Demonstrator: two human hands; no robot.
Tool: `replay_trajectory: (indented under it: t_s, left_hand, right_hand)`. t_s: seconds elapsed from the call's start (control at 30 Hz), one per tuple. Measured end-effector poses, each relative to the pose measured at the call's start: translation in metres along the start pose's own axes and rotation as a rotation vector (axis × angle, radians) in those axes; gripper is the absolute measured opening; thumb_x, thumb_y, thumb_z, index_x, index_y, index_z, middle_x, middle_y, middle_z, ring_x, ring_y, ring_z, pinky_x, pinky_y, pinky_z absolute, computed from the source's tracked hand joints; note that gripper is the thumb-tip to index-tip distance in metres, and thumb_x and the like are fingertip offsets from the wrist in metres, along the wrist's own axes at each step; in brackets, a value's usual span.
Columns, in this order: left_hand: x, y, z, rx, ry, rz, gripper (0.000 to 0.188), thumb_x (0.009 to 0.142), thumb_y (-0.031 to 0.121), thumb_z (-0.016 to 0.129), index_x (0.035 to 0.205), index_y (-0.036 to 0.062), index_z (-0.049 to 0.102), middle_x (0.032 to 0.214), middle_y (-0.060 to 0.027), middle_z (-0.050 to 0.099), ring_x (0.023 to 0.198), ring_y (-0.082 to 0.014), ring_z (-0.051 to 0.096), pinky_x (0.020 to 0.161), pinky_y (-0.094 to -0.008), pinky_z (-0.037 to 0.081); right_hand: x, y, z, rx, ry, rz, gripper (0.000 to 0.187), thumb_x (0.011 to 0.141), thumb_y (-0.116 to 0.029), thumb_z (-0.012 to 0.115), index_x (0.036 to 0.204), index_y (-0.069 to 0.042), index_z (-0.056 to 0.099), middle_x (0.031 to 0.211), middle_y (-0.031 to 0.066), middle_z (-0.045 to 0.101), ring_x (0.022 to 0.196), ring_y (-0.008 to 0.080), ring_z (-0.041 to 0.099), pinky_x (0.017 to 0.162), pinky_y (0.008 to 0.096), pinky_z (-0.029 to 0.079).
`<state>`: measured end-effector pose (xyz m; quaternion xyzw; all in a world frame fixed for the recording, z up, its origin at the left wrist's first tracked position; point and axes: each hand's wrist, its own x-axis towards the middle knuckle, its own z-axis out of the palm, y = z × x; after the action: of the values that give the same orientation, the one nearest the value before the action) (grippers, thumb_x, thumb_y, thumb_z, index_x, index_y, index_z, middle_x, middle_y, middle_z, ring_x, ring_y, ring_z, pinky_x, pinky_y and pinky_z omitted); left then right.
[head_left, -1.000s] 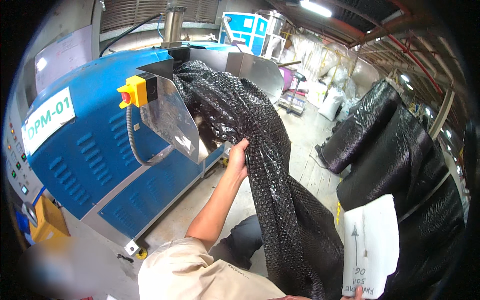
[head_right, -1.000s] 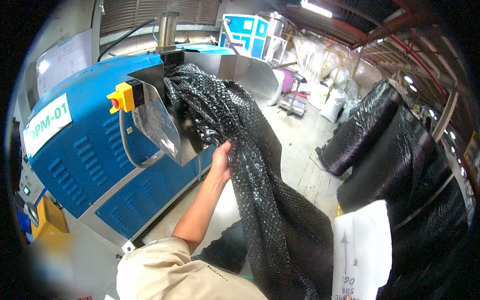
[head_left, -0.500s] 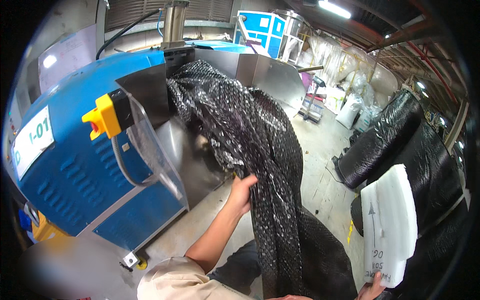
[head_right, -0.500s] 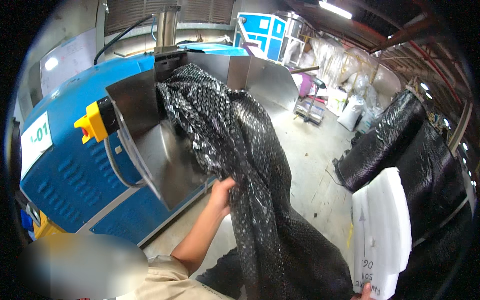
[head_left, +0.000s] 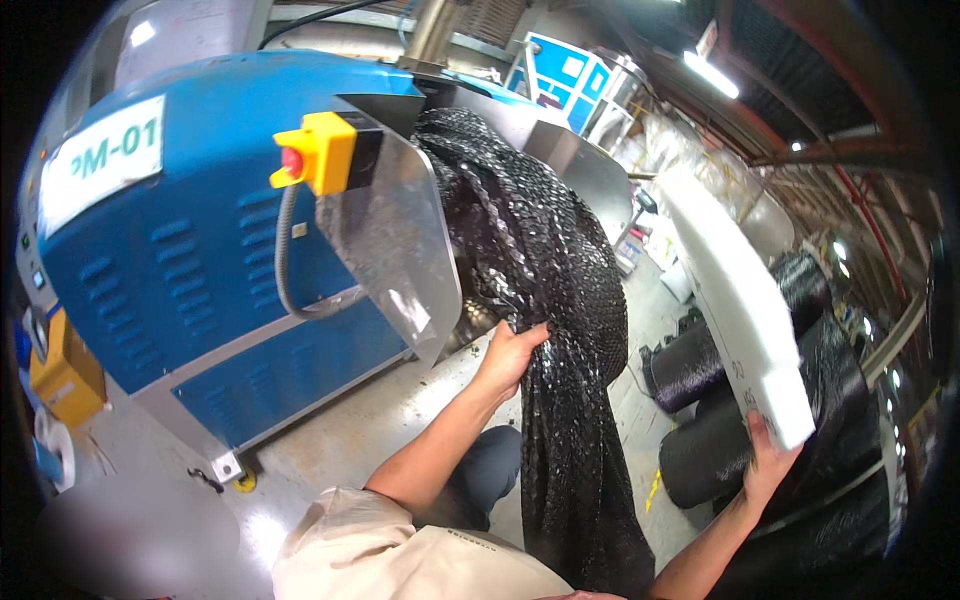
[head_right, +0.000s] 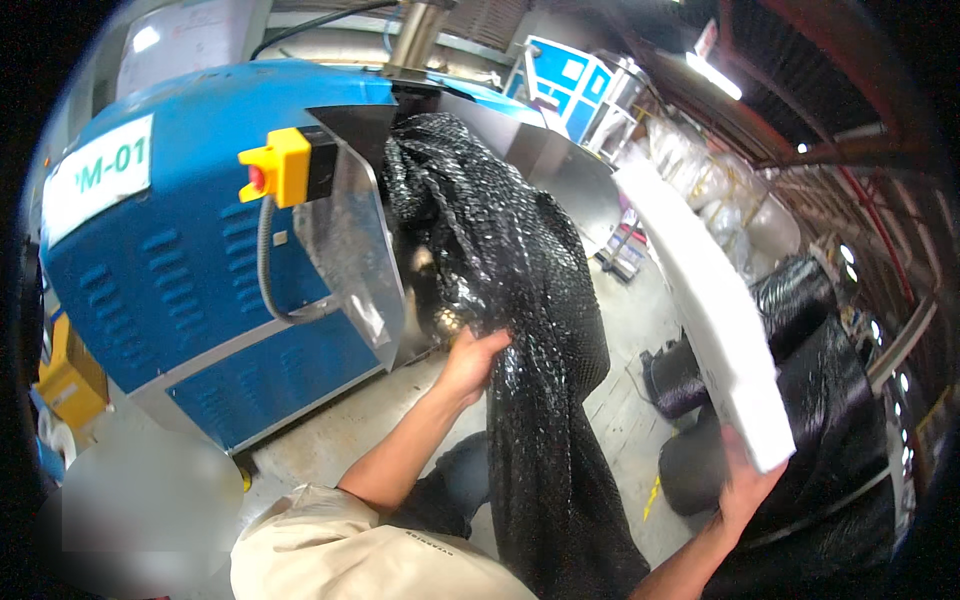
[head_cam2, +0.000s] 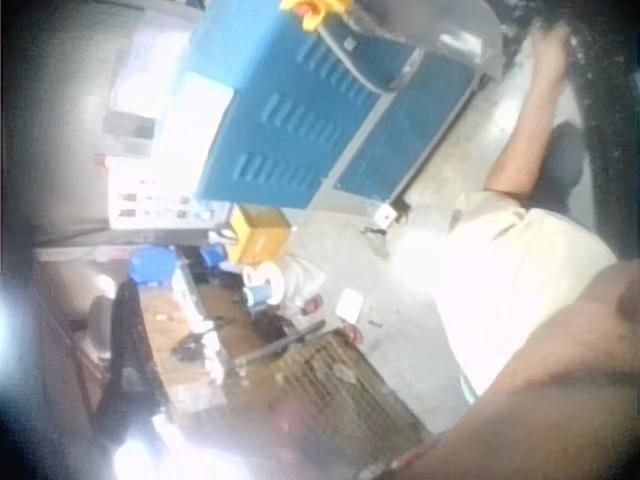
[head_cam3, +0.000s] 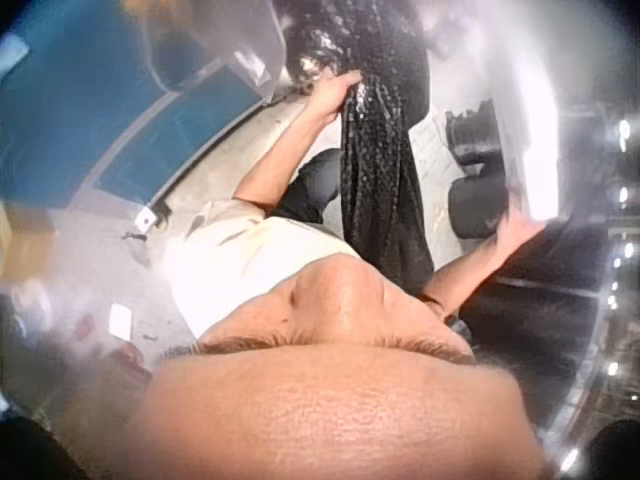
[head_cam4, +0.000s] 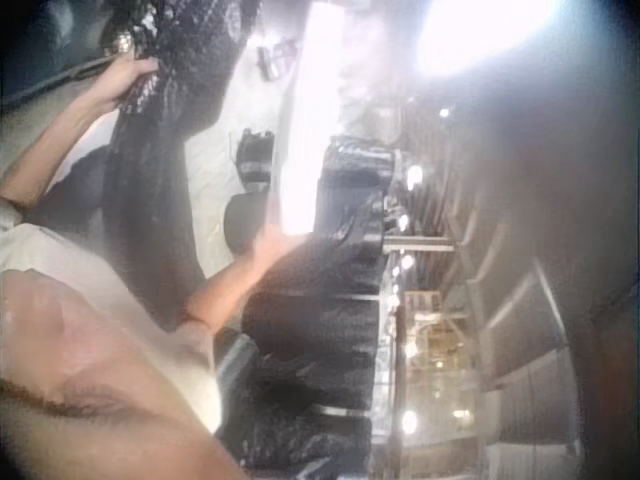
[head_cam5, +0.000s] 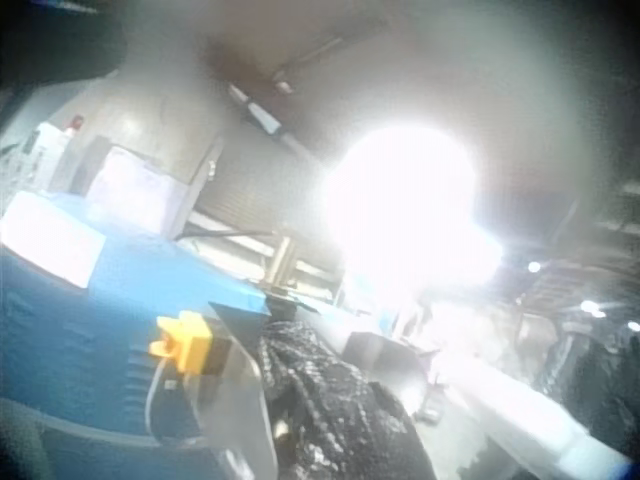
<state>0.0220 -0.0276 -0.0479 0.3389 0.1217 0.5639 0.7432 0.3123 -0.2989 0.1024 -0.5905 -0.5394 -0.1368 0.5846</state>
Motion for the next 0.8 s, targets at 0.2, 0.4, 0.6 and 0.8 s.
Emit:
replay_trajectory:
  t_s: [0.2,0.4,0.6,0.8]
  left_hand:
    - [-0.016,0.003,0.005,-0.003,0.066,0.015,0.033,0.096,0.003,0.068,0.129,0.0003,0.064,0.120,-0.0091,0.073,0.107,-0.0207,0.070,0.094,-0.0369,0.056]
    - [-0.015,-0.008,0.021,-0.026,0.062,-0.008,0.033,0.098,0.002,0.066,0.131,0.0010,0.062,0.120,-0.0087,0.073,0.106,-0.0214,0.070,0.091,-0.0378,0.057]
    - [0.004,-0.032,0.009,0.038,0.174,0.016,0.038,0.096,-0.001,0.061,0.134,0.0010,0.057,0.119,-0.0106,0.071,0.104,-0.0240,0.070,0.090,-0.0409,0.059]
    - [0.022,-0.032,-0.005,0.340,0.181,-0.062,0.035,0.099,0.003,0.069,0.133,-0.0016,0.061,0.124,-0.0084,0.071,0.112,-0.0192,0.066,0.100,-0.0368,0.053]
  right_hand:
    - [0.047,-0.098,0.073,-0.045,-0.278,-0.331,0.050,0.084,-0.003,0.076,0.133,0.004,0.068,0.132,0.0142,0.071,0.126,0.0241,0.064,0.112,0.0371,0.044]
    - [0.074,-0.095,0.090,-0.135,-0.283,-0.480,0.054,0.078,0.003,0.069,0.132,0.000,0.069,0.132,0.0150,0.072,0.126,0.0275,0.066,0.112,0.0378,0.045]
    - [0.132,-0.070,0.172,-0.039,-0.311,-0.661,0.058,0.072,0.005,0.073,0.129,-0.005,0.072,0.125,0.0172,0.074,0.120,0.0331,0.069,0.108,0.0390,0.049]
    - [0.183,-0.036,0.347,0.119,-0.379,-0.761,0.046,0.072,-0.003,0.077,0.118,-0.009,0.076,0.122,0.0126,0.076,0.113,0.0330,0.071,0.102,0.0450,0.052]
